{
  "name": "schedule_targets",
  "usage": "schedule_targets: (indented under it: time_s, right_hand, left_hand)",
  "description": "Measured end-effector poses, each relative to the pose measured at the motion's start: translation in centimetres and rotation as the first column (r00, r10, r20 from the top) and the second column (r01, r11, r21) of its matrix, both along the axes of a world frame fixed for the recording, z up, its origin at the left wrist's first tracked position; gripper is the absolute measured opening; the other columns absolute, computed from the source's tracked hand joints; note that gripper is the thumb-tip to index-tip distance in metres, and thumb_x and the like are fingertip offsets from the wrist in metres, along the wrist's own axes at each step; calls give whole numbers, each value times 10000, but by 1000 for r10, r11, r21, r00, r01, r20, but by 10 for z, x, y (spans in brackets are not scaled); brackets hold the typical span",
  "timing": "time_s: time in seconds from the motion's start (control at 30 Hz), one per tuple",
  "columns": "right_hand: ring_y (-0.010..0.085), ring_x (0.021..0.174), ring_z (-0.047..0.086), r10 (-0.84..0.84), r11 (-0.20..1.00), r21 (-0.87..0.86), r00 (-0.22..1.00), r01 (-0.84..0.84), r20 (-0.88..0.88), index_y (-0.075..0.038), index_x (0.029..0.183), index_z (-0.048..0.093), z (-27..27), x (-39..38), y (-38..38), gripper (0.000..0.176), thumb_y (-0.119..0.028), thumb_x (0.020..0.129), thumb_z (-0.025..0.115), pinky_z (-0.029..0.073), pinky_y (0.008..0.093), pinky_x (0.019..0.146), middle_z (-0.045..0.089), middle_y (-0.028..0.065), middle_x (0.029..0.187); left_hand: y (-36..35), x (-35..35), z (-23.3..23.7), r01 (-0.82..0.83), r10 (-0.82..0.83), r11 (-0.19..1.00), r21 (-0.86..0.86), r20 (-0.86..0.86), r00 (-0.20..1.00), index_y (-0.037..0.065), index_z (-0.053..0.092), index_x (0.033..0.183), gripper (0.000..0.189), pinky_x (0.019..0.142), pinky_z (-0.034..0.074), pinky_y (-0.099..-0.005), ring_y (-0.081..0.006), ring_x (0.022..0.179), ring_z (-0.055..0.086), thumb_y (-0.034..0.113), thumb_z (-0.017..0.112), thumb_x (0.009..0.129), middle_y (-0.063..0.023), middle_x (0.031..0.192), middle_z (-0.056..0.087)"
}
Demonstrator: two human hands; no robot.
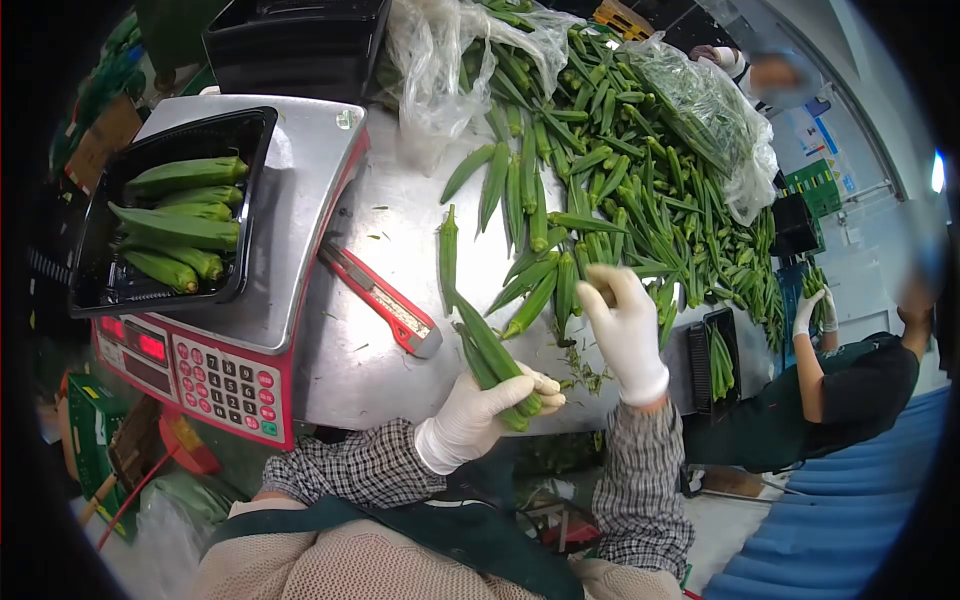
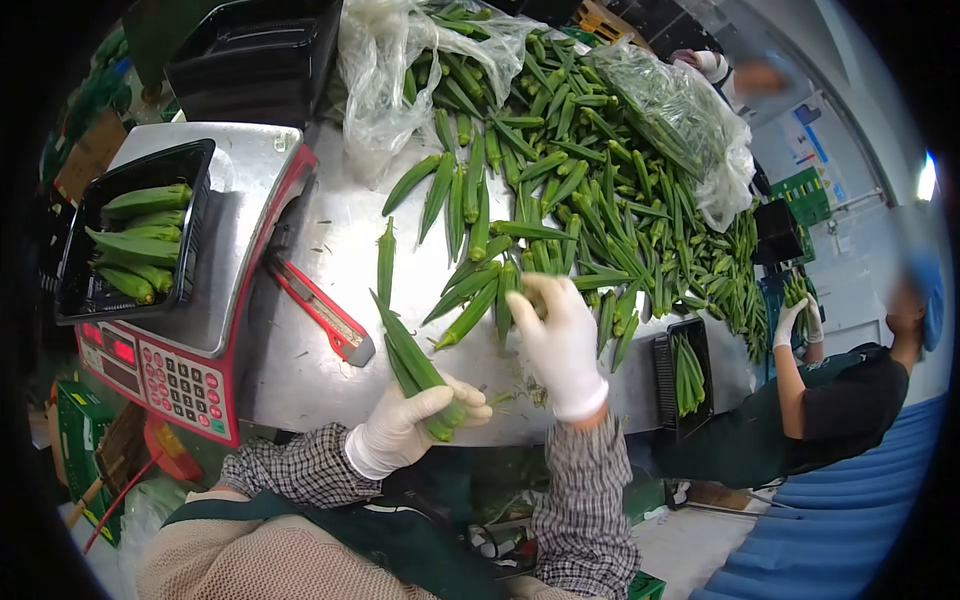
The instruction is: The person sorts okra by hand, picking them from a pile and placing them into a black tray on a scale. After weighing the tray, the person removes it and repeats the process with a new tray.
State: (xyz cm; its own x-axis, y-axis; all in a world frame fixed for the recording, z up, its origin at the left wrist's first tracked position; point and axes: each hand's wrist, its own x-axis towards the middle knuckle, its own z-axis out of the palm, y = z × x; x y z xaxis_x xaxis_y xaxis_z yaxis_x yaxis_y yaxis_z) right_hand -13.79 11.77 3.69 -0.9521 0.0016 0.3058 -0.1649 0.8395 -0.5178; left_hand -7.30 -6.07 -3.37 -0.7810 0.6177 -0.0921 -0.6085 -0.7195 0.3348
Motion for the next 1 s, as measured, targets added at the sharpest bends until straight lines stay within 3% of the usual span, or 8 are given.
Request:
schedule_targets:
  time_s: [0.13,0.3,0.5,0.57,0.7,0.83,0.93,1.0]
  right_hand:
    - [182,603,562,-174,901,427,963,72,204,6,911,612,-19,-50,0,256,-200,770,667,459,295,595,599,81,711]
    - [60,567,478,-47,894,-422,968,150,246,23,904,582,34,-19,13,141,-53,786,592,381,180,528,560,3,681]
    - [72,716,520,-2,731,-683,1000,-7,-12,-29,935,529,16,67,-8,169,11,791,609,439,203,647,581,41,894]
    - [155,802,578,108,927,-348,989,-137,-103,-16,934,561,-8,85,-23,204,26,748,635,466,285,734,600,78,888]
    - [233,794,592,342,920,-165,934,-356,-105,-27,848,585,14,72,-28,189,39,684,652,472,312,740,595,92,846]
    - [206,729,586,-102,983,151,994,108,-47,-28,865,605,-15,28,-1,139,-70,737,639,456,308,633,597,93,834]
    - [200,705,588,-53,847,521,991,109,-121,-20,932,610,-39,9,12,191,-95,758,632,462,295,628,607,100,840]
    - [175,690,588,-185,968,161,981,192,-58,-16,983,604,-35,10,23,219,-85,776,624,468,278,631,620,93,848]
  left_hand:
    - [2,1,-2,-37,36,999,-29,-40,999,-43,567,1021,214,857,497,-411,-297,933,623,105,561,867,-172,1001,618]
    - [-1,2,-3,-2,2,1000,-27,-23,1000,-52,536,1075,262,814,511,-345,-254,904,629,100,573,864,-154,993,618]
    - [0,0,4,-4,4,1000,-2,46,999,-43,495,1151,365,819,506,-341,-233,952,606,127,613,851,-154,1079,586]
    - [2,0,8,-80,79,997,19,59,995,-32,495,1148,360,834,503,-347,-243,994,592,132,615,851,-155,1106,574]
    - [-1,-1,3,-82,78,993,86,55,995,-6,478,1156,357,852,497,-362,-259,1031,580,128,614,854,-154,1115,571]
    - [1,-1,-1,-5,4,999,45,39,999,5,444,1191,378,842,502,-369,-258,1016,586,129,597,868,-155,1104,574]
    - [-2,-1,0,-2,1,999,40,14,1000,-2,424,1218,409,847,500,-364,-252,1019,582,137,591,873,-153,1105,571]
    - [-2,-2,1,-3,2,999,40,18,1000,-7,410,1234,432,849,499,-364,-245,1022,579,145,592,873,-148,1104,569]
